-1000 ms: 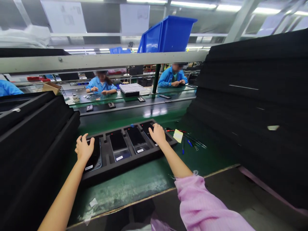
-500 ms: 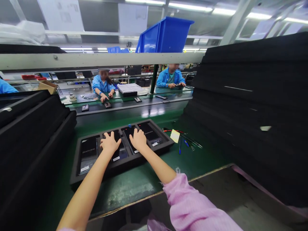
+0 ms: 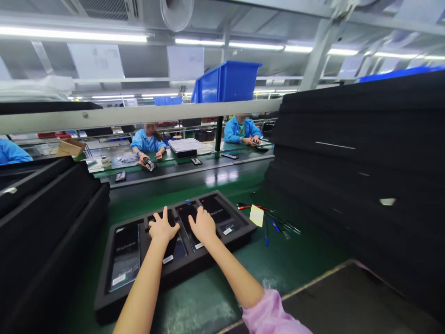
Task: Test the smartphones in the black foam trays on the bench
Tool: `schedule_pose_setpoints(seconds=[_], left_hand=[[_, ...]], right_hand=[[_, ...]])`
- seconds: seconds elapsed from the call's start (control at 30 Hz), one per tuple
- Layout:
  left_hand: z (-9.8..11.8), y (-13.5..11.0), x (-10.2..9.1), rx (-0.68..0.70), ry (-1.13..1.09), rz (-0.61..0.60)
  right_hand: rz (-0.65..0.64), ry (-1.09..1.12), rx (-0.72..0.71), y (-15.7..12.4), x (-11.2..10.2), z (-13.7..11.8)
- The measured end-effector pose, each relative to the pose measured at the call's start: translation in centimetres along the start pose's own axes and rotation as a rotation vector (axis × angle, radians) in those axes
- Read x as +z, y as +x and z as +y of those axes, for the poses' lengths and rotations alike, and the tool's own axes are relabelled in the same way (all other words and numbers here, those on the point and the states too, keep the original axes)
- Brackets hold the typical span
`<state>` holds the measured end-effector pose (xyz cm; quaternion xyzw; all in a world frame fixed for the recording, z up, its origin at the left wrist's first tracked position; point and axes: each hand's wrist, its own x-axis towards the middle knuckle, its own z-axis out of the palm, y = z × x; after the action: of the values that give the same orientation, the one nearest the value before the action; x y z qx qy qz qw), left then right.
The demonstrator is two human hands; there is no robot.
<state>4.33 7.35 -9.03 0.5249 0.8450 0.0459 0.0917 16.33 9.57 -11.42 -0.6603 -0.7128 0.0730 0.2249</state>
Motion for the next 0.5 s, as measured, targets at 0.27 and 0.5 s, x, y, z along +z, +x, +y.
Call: schedule_pose_setpoints(seconds=[0.27, 0.5], left_hand=[[0.8, -0.4, -0.1, 0.024, 0.017, -0.044], [0.7, -0.2, 0.1, 0.037, 0.011, -0.075]], right_hand=[[-0.022, 0.075, -0.019, 0.5, 0.3, 0.4], [-0.038, 0.116, -0.06, 0.9, 0.5, 1.4]])
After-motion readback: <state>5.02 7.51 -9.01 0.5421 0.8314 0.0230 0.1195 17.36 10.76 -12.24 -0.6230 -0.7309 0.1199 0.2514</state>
